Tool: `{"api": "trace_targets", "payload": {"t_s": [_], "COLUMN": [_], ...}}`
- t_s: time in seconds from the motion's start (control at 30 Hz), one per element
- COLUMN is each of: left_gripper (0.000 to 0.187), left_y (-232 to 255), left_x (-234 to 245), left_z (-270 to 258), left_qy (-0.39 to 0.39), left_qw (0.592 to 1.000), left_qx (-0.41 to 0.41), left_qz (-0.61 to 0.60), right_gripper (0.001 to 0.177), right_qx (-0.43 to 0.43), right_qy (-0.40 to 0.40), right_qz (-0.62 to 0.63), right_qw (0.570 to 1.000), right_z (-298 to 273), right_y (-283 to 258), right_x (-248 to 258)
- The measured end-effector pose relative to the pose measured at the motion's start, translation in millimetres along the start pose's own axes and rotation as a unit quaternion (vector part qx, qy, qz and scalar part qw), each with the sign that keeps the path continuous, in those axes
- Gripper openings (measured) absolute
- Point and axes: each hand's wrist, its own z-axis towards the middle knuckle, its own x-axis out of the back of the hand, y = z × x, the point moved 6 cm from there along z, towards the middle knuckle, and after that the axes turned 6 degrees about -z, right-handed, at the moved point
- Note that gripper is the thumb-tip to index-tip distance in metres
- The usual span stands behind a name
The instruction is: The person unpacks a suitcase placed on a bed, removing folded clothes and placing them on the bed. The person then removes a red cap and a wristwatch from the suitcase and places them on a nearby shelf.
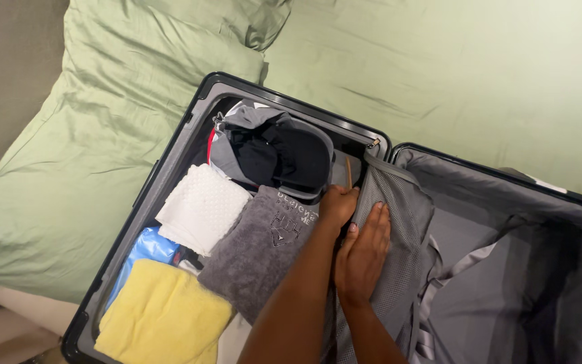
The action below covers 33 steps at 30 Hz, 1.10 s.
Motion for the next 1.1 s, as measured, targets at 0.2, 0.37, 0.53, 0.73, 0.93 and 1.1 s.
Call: {"api": "trace_targets", "payload": {"t_s": [0.2, 0.37, 0.53, 0.73, 0.93, 1.1], "left_gripper": [0.068, 0.065, 0.056, 0.048, 0.034, 0.034], "left_y": [-8, -4, -8, -2, 23, 50], "left_x": [-6, -6, -7, 0, 14, 24], "left_z": [3, 2, -1, 2, -20, -46], "left_qy": [-0.105, -0.114, -0.092, -0.071, 0.045, 0.1], "left_qw": [0.989, 0.991, 0.995, 0.997, 0.991, 0.968], "left_qx": [0.099, 0.068, 0.029, 0.012, -0.118, -0.206], "left_qz": [-0.025, -0.019, -0.014, 0.014, 0.05, 0.098], "right_gripper": [0.06, 0.061, 0.062, 0.062, 0.061, 0.059], "right_qx": [0.0, -0.002, -0.004, -0.005, -0.012, 0.018], "right_qy": [-0.004, -0.006, -0.007, -0.005, -0.012, 0.016], "right_qz": [-0.012, -0.021, -0.022, -0.019, -0.035, -0.01], "right_qw": [1.0, 1.0, 1.0, 1.0, 0.999, 1.0], "right_z": [0, 2, 2, 1, 1, 0], "right_y": [5, 4, 6, 4, 7, 7], "right_x": [-2, -4, -5, -4, -5, -2]}}
